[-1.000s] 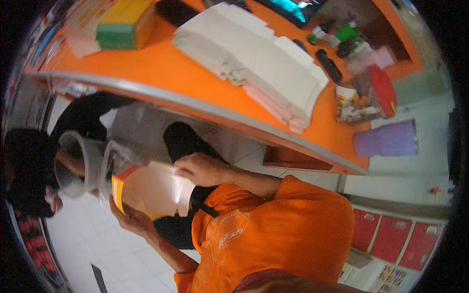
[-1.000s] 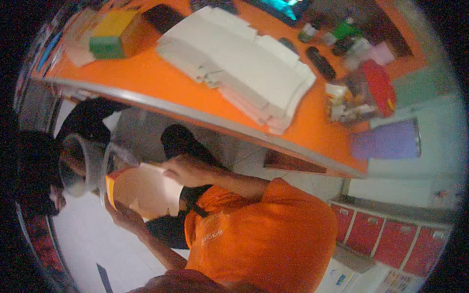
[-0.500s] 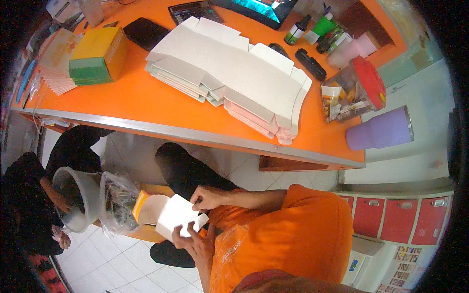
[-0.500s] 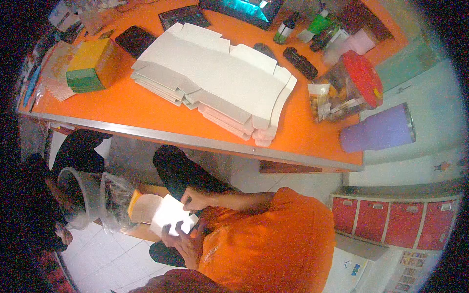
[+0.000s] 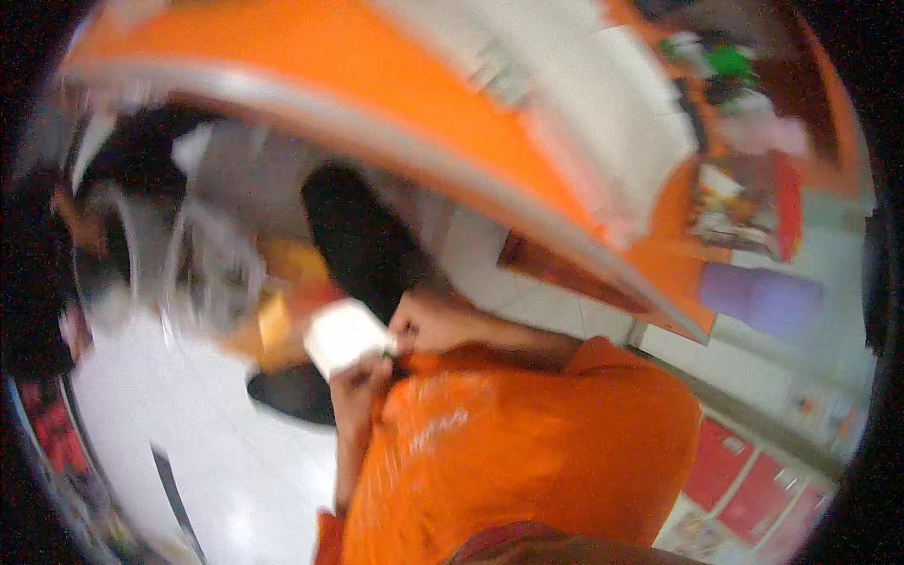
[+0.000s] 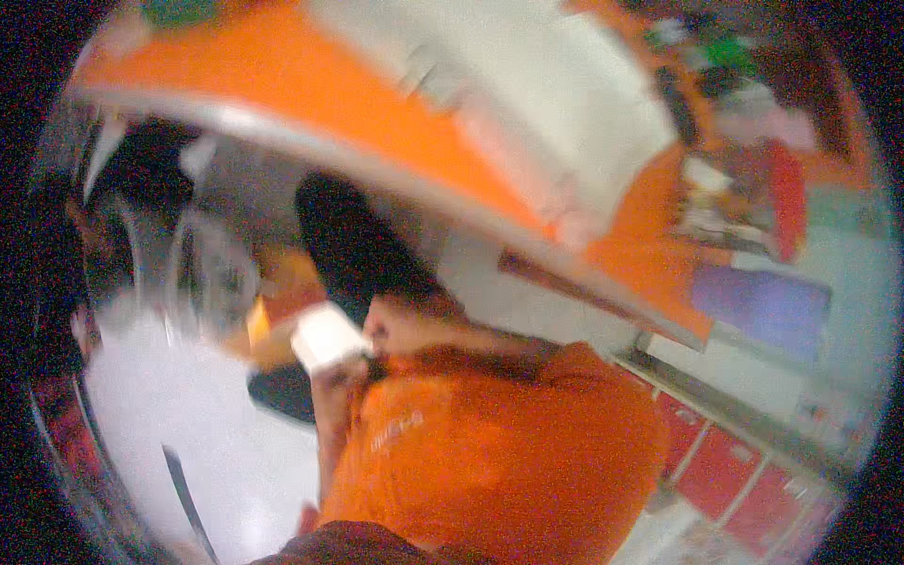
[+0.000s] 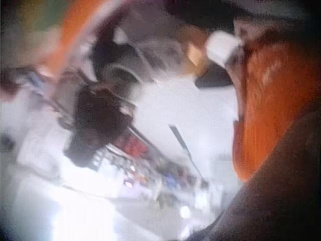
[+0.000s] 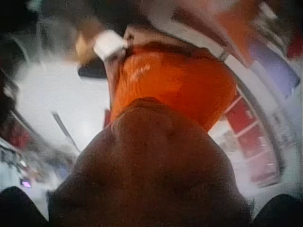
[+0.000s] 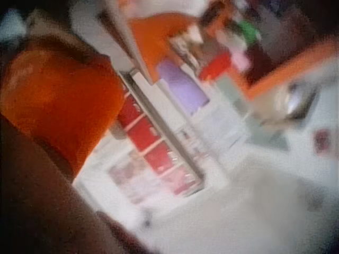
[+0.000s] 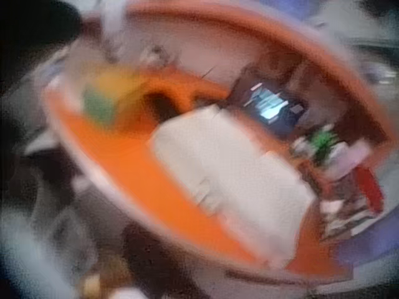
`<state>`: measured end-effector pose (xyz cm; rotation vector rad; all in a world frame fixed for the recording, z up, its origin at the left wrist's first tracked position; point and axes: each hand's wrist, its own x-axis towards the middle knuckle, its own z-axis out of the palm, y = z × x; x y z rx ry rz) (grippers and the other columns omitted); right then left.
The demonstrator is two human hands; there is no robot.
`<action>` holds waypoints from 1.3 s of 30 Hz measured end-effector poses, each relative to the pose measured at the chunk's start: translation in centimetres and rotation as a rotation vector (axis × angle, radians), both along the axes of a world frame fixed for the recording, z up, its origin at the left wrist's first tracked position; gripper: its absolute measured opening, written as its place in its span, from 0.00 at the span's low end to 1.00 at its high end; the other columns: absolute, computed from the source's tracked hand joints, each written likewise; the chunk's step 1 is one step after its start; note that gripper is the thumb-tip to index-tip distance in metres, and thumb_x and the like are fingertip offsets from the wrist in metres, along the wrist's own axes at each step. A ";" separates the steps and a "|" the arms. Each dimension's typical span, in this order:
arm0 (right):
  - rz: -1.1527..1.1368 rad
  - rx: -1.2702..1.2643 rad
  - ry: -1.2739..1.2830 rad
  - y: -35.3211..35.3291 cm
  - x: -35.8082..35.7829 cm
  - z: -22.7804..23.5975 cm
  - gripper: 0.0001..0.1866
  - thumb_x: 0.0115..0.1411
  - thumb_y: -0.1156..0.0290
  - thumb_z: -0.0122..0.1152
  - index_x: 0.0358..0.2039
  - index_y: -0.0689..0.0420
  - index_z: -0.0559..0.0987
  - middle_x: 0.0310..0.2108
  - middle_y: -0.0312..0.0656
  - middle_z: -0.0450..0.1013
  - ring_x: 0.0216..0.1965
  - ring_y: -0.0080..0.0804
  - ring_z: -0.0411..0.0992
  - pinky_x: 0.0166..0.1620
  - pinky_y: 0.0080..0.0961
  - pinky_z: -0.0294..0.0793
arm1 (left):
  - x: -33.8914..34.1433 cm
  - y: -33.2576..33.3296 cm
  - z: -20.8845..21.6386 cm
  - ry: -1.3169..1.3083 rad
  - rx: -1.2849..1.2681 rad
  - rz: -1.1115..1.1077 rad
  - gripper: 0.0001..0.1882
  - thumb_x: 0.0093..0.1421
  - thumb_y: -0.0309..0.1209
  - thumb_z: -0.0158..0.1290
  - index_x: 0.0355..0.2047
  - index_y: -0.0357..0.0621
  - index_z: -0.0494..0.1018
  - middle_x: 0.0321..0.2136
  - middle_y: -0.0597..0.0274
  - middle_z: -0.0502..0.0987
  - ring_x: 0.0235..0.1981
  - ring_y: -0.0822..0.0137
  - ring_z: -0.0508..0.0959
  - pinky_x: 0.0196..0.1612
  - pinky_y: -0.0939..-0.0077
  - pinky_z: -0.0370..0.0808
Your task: The person folds flat paperboard sheets into small rectangular boxes, applying adhesive strips to secure the flaps. They repeatedly pick up a flat sheet, fold it into shape, and place the finished box on a stack on the counter.
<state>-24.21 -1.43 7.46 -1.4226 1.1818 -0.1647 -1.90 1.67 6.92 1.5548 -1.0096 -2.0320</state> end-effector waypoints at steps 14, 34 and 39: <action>-0.260 -0.001 -0.144 2.2 3.5 0.0 0.08 0.58 0.75 0.64 0.35 0.67 0.80 0.25 0.40 0.78 0.27 0.16 0.72 0.30 0.18 0.73 | 1.9 2.0 -0.9 0.168 0.193 0.161 0.09 0.63 0.32 0.58 0.34 0.37 0.78 0.28 0.70 0.78 0.29 0.81 0.72 0.32 0.87 0.70; -0.504 -0.053 -0.287 4.3 4.4 0.5 0.10 0.49 0.75 0.68 0.30 0.66 0.77 0.24 0.48 0.79 0.24 0.29 0.78 0.27 0.28 0.73 | 1.5 3.3 -0.3 0.073 -0.117 0.143 0.10 0.65 0.30 0.55 0.32 0.33 0.76 0.27 0.66 0.78 0.29 0.77 0.73 0.34 0.83 0.69; -0.465 -0.070 -0.322 3.6 4.0 -0.1 0.09 0.51 0.76 0.68 0.30 0.66 0.77 0.25 0.48 0.80 0.24 0.28 0.78 0.27 0.26 0.72 | 0.8 2.2 -0.3 0.029 -0.171 0.109 0.11 0.65 0.31 0.56 0.32 0.32 0.75 0.28 0.63 0.79 0.29 0.77 0.74 0.34 0.83 0.70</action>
